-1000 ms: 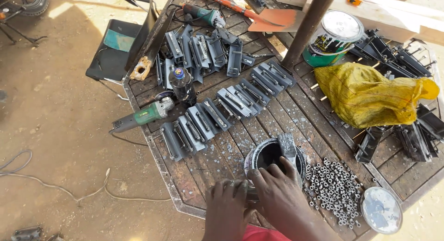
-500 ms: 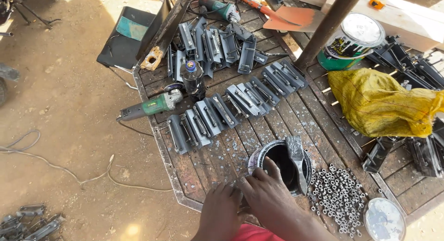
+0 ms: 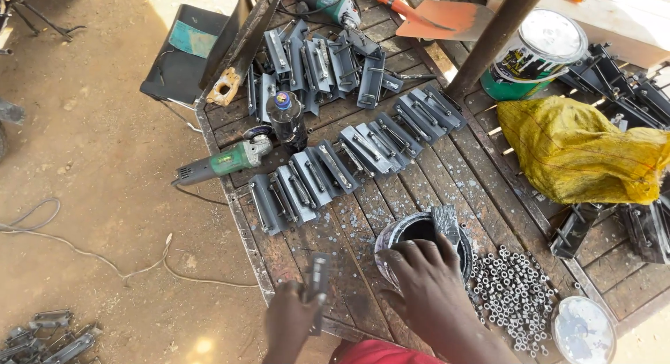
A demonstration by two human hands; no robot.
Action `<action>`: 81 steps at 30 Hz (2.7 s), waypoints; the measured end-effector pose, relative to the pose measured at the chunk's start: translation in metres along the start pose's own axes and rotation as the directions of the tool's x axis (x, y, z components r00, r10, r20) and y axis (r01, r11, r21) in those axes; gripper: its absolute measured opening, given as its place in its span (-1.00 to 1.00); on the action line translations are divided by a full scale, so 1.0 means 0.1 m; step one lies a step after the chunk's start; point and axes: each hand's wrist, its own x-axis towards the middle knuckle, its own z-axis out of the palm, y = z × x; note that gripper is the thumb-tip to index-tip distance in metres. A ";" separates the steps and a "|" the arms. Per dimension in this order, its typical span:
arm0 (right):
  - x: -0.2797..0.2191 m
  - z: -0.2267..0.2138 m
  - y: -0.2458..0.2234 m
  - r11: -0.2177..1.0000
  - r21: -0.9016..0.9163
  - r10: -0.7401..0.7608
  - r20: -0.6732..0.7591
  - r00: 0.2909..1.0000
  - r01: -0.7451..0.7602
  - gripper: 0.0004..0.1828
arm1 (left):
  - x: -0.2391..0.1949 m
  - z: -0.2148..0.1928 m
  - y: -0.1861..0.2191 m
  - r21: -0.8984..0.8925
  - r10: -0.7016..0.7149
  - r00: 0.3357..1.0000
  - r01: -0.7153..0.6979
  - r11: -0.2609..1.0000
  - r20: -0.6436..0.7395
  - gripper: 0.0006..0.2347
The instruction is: Painting small L-shaped metal brackets using a brush and black paint on a workshop table.
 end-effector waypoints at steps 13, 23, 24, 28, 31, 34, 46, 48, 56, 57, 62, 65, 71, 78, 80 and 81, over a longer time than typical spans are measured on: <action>-0.22 0.10 0.23 0.988 0.057 0.146 -0.006 0.989 -0.146 -0.38 | 0.72 -0.10 -0.20 -0.187 -0.170 0.976 0.143 0.972 -0.134 -0.34; -0.41 0.28 0.36 0.946 0.210 0.241 0.049 0.969 -0.246 -0.45 | 0.69 0.02 -0.08 -0.117 -0.225 0.934 0.200 0.973 -0.276 -0.38; -0.44 0.34 0.38 0.940 0.247 0.230 0.052 0.972 -0.235 -0.44 | 0.73 0.12 -0.12 -0.062 -0.161 0.918 0.149 0.987 -0.362 -0.33; -0.59 0.35 0.43 0.893 0.270 0.310 0.209 0.927 -0.359 -0.42 | 0.46 0.22 0.33 0.003 0.047 0.924 -0.049 0.999 -0.380 -0.39; -0.71 0.41 0.51 0.867 0.369 0.299 0.152 0.942 -0.334 -0.47 | 0.02 0.07 0.89 -0.176 0.219 0.972 -0.230 0.957 -0.081 -0.50; -0.77 0.42 0.61 0.847 0.427 0.312 0.083 0.946 -0.317 -0.47 | -0.32 0.01 1.36 -0.289 0.184 0.955 -0.113 0.951 0.231 -0.49; -1.20 0.68 1.40 0.658 0.548 0.470 0.237 0.850 -0.516 -0.50 | -0.36 0.20 1.62 -0.209 0.076 0.981 -0.037 0.977 0.179 -0.29; -1.32 0.79 1.64 0.616 0.589 0.500 0.222 0.837 -0.524 -0.52 | -0.53 0.13 1.80 -0.357 -0.046 0.975 0.123 0.926 0.217 -0.20; -1.13 0.83 2.97 0.307 0.658 0.710 0.323 0.626 -0.688 -0.47 | -0.73 1.14 1.77 -0.725 -0.119 0.965 0.255 0.640 0.235 -0.25; -1.07 0.78 3.11 0.184 0.688 0.792 0.319 0.520 -0.702 -0.46 | -0.67 1.41 1.63 -0.849 -0.077 0.975 0.219 0.481 0.208 -0.26; -0.78 0.96 3.74 -0.141 0.632 0.844 0.479 0.241 -0.762 -0.14 | -1.33 1.55 1.83 -0.540 -0.115 0.865 0.403 0.739 0.488 -0.48; -0.72 1.47 4.06 -0.203 0.635 0.837 0.508 0.205 -0.745 -0.16 | -1.32 1.78 1.80 -0.260 -0.147 0.797 0.356 0.898 0.585 -0.56; -0.97 1.57 4.12 -0.261 0.757 0.703 0.575 0.419 -0.599 -0.49 | -1.34 1.69 2.14 -0.255 -0.100 0.888 0.234 0.938 0.449 -0.69; -1.72 1.56 3.50 -0.744 0.596 0.130 0.572 0.810 -0.301 -0.42 | -1.30 1.92 2.65 -0.328 0.184 0.827 0.000 0.945 0.531 -0.57; -1.87 1.30 3.08 -0.779 0.528 0.084 0.623 0.778 -0.339 -0.44 | -1.27 2.07 2.70 -0.538 0.233 0.791 0.140 0.832 0.566 -0.47; -1.94 1.18 2.87 -0.805 0.455 0.027 0.670 0.742 -0.381 -0.44 | -1.26 2.15 2.73 -0.700 0.287 0.759 0.291 0.653 0.584 -0.36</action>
